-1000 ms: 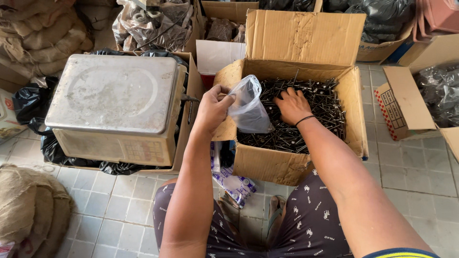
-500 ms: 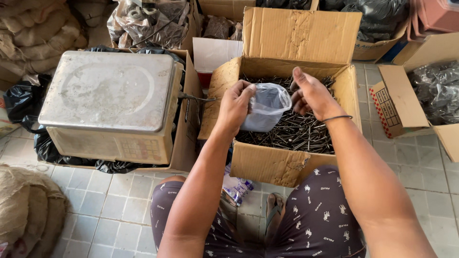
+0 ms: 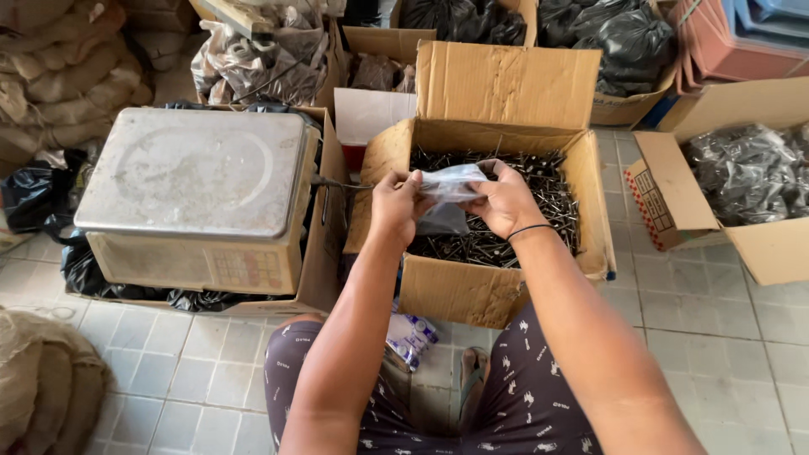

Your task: The person picks up groups of screws from a large cardboard box and places them into a small plastic bag.

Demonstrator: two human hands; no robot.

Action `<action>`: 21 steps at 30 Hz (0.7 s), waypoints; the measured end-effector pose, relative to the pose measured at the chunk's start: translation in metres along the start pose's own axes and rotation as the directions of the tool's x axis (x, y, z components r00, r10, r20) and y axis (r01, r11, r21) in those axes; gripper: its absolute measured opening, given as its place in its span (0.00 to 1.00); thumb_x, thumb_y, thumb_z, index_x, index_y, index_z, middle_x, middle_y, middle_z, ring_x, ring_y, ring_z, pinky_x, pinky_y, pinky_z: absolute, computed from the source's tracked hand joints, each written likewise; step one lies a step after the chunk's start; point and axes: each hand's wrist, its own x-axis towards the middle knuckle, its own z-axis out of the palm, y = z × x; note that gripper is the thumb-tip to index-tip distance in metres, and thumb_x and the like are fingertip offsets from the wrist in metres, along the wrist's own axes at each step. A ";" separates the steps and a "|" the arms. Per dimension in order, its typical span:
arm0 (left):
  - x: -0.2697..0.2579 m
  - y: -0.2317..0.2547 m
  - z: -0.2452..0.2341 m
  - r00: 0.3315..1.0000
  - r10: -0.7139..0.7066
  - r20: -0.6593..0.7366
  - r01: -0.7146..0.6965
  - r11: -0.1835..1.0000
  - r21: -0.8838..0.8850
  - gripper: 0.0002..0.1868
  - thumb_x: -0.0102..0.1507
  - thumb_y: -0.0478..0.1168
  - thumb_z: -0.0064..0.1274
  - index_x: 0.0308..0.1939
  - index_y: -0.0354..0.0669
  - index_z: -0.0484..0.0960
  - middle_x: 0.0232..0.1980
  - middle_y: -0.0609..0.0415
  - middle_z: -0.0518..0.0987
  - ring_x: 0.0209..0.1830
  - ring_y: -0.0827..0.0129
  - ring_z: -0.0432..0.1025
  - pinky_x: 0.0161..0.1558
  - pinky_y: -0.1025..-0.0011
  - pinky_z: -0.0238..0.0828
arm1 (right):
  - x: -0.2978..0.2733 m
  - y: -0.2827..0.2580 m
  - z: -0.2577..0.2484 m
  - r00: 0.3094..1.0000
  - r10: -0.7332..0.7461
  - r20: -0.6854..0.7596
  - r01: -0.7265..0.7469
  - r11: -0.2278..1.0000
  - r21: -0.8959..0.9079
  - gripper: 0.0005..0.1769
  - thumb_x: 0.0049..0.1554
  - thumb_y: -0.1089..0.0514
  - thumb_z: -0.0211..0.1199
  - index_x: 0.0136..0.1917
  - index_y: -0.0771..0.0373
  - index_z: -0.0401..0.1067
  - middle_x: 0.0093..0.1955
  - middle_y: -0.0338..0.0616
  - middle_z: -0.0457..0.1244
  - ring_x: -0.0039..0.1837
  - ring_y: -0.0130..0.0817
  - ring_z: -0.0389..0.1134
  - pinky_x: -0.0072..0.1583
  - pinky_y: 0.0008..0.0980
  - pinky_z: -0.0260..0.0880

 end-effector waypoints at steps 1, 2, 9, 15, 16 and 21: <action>-0.005 0.009 0.005 1.000 -0.004 0.003 0.004 1.000 -0.004 0.10 0.78 0.40 0.58 0.49 0.38 0.76 0.42 0.49 0.76 0.39 0.62 0.76 0.49 0.54 0.93 | -0.004 -0.005 0.000 1.000 0.000 -0.005 0.000 1.000 -0.004 0.19 0.69 0.72 0.61 0.70 0.61 0.64 0.68 0.61 0.63 0.64 0.59 0.76 0.68 0.60 0.84; -0.013 0.017 0.005 0.998 -0.057 0.006 0.057 0.966 -0.252 0.10 0.80 0.40 0.52 0.47 0.46 0.69 0.37 0.51 0.75 0.36 0.62 0.75 0.49 0.54 0.89 | -0.009 -0.005 0.001 1.000 0.016 -0.015 -0.014 0.992 0.124 0.17 0.68 0.72 0.62 0.67 0.62 0.68 0.62 0.58 0.68 0.57 0.55 0.77 0.62 0.58 0.85; -0.061 0.075 0.012 0.994 0.084 0.071 -0.098 0.968 0.233 0.25 0.76 0.57 0.60 0.58 0.38 0.74 0.32 0.58 0.73 0.21 0.76 0.68 0.18 0.77 0.72 | 0.035 0.019 -0.040 0.989 -0.008 -0.147 0.038 0.978 0.204 0.18 0.68 0.63 0.71 0.69 0.64 0.70 0.46 0.47 0.61 0.29 0.34 0.64 0.47 0.56 0.84; -0.030 -0.009 0.020 0.988 0.149 0.049 -0.157 0.920 0.359 0.12 0.69 0.42 0.71 0.52 0.41 0.91 0.39 0.41 0.86 0.34 0.62 0.85 0.34 0.65 0.92 | 0.001 0.014 0.010 0.992 -0.014 -0.122 -0.006 0.987 -0.160 0.25 0.75 0.47 0.65 0.76 0.64 0.71 0.64 0.53 0.68 0.61 0.47 0.75 0.62 0.70 0.81; -0.012 -0.023 0.015 0.988 0.146 0.048 -0.154 0.920 0.361 0.12 0.69 0.42 0.71 0.52 0.41 0.91 0.39 0.41 0.86 0.34 0.62 0.85 0.34 0.65 0.92 | 0.001 0.014 0.007 0.992 -0.011 -0.124 -0.009 0.987 -0.158 0.25 0.75 0.47 0.65 0.76 0.64 0.71 0.64 0.53 0.68 0.61 0.47 0.75 0.62 0.70 0.81; 0.024 -0.064 0.008 0.989 -0.110 0.102 0.137 0.943 -0.302 0.05 0.76 0.37 0.59 0.51 0.43 0.78 0.36 0.50 0.84 0.31 0.66 0.82 0.43 0.55 0.90 | -0.004 0.010 0.009 0.979 0.167 -0.116 -0.155 0.982 0.106 0.24 0.73 0.57 0.66 0.79 0.64 0.67 0.63 0.55 0.63 0.62 0.65 0.75 0.65 0.83 0.76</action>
